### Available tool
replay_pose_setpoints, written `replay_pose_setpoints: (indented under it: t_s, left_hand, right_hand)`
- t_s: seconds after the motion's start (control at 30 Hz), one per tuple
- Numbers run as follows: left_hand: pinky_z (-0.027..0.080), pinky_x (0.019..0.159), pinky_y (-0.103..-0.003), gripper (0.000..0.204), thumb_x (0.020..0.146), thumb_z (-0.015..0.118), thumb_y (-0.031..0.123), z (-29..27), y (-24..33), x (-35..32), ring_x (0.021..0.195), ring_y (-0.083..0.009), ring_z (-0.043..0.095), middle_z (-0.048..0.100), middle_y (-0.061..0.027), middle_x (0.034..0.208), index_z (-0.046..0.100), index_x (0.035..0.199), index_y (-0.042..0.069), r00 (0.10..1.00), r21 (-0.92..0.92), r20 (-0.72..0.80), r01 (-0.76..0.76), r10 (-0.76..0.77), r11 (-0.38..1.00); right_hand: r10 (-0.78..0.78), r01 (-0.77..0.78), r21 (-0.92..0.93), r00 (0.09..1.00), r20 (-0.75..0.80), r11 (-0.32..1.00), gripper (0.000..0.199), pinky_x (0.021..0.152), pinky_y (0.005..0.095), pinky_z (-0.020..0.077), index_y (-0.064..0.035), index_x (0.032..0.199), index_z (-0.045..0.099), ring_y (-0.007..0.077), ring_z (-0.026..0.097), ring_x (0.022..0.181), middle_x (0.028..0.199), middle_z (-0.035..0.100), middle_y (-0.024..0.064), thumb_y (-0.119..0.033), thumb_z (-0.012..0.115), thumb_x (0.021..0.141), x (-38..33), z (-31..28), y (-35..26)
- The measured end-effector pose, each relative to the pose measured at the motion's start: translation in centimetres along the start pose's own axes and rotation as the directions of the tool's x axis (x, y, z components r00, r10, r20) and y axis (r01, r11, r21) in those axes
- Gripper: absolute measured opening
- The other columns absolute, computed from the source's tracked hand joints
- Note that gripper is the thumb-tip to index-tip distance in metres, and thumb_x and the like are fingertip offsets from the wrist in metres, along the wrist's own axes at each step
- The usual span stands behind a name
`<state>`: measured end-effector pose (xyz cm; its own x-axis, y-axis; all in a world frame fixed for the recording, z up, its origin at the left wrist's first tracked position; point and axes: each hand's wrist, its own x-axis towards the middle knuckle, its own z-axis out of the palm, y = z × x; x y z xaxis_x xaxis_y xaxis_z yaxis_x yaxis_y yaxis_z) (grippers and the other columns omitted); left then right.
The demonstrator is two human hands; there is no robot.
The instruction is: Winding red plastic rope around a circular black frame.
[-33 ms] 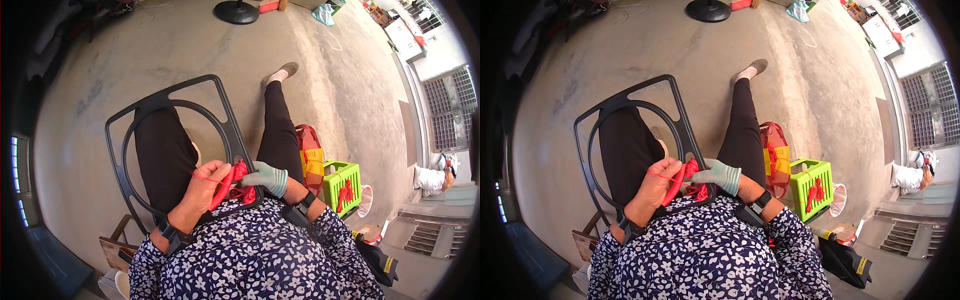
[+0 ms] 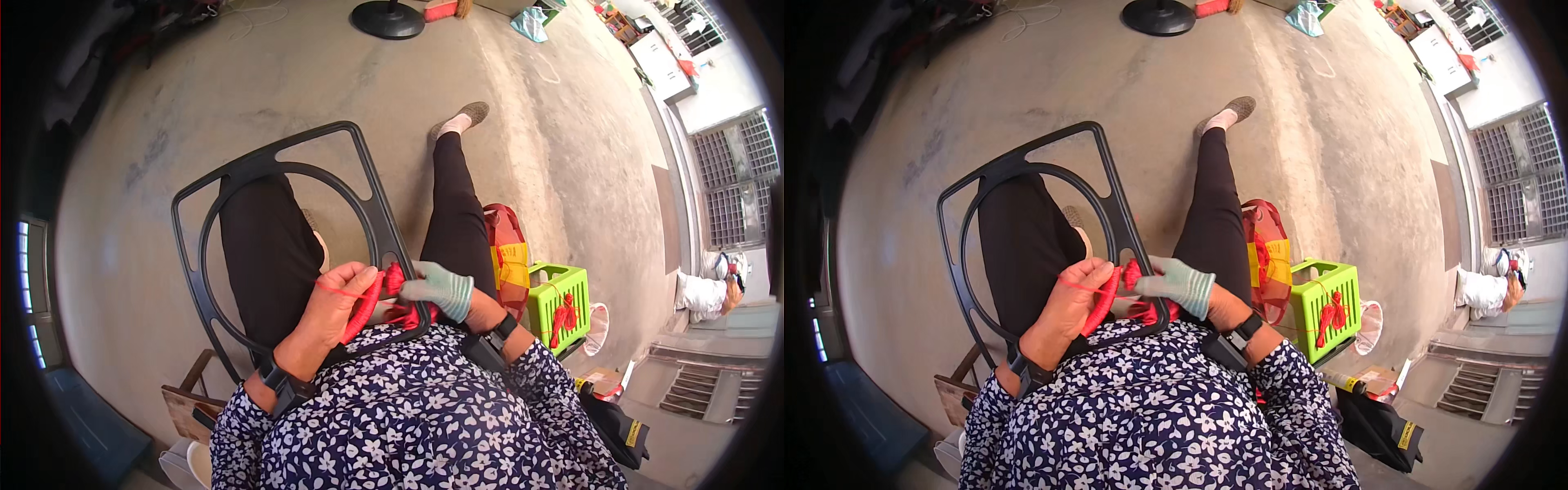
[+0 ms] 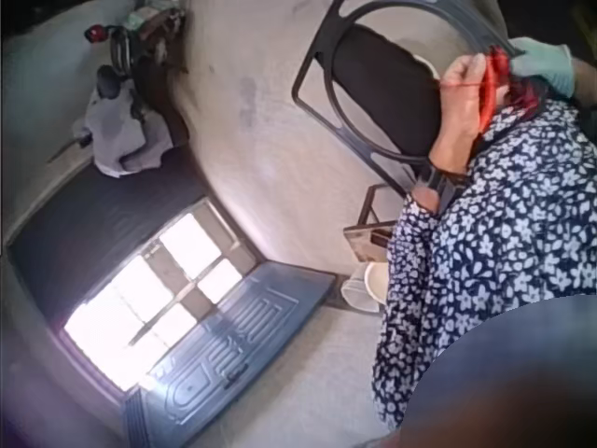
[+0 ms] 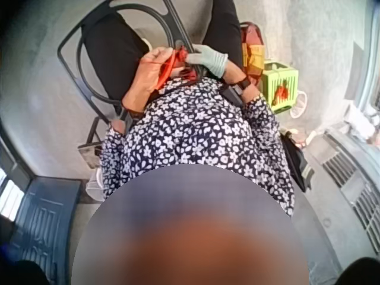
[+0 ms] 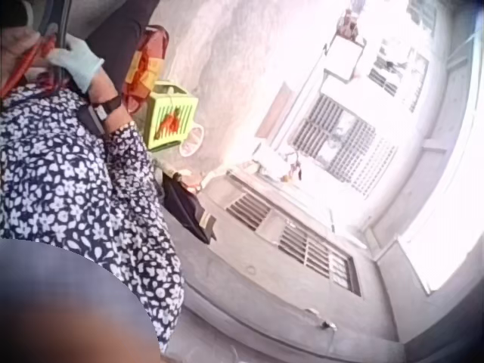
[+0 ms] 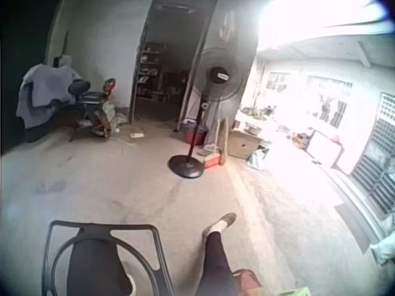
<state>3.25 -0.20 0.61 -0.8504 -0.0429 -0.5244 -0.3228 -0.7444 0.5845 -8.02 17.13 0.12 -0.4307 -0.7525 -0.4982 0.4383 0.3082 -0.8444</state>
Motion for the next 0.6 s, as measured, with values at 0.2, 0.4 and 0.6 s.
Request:
replay_pose_setpoints:
  t_s: [0.2, 0.4, 0.6]
  left_hand:
    - [0.052, 0.059, -0.022, 0.020, 0.093, 0.059, 0.024, -0.7, 0.6, -0.3, 0.061, -0.0089, 0.059, 0.063, -0.0040, 0.078, 0.060, 0.089, 0.004, 0.999, 0.045, -0.010, 0.047, -0.047, 0.998]
    - [0.053, 0.057, -0.026, 0.021, 0.095, 0.056, 0.023, -0.6, 0.6, -0.1, 0.067, -0.0154, 0.063, 0.064, -0.0103, 0.083, 0.057, 0.096, 0.002, 0.998, 0.011, 0.026, 0.057, -0.057, 0.998]
    - [0.053, 0.056, -0.028, 0.018, 0.094, 0.056, 0.022, 0.1, 1.2, -0.4, 0.064, -0.0175, 0.063, 0.064, -0.0113, 0.079, 0.057, 0.093, 0.004, 0.998, -0.079, 0.008, 0.064, -0.063, 0.995]
  right_hand:
    - [-0.004, 0.262, 0.528, 0.898, -0.439, 0.808, 0.039, 0.076, 0.0278, 0.0515, -0.0018, 0.106, 0.058, 0.0145, 0.061, 0.078, 0.084, 0.060, 0.0028, -0.032, 0.069, 0.085, -3.9, -5.9, -1.1]
    - [0.070, 0.307, 0.559, 0.831, -0.553, 0.770, 0.038, 0.048, 0.0220, 0.0373, -0.0064, 0.103, 0.056, 0.0042, 0.041, 0.053, 0.064, 0.042, -0.0055, -0.039, 0.065, 0.087, -9.6, -16.5, 4.1]
    - [0.178, 0.267, 0.490, 0.706, -0.686, 0.830, 0.039, 0.055, 0.0281, 0.0463, -0.0056, 0.103, 0.059, 0.0121, 0.054, 0.060, 0.074, 0.055, 0.0012, -0.040, 0.066, 0.085, -7.7, -16.4, 3.0]
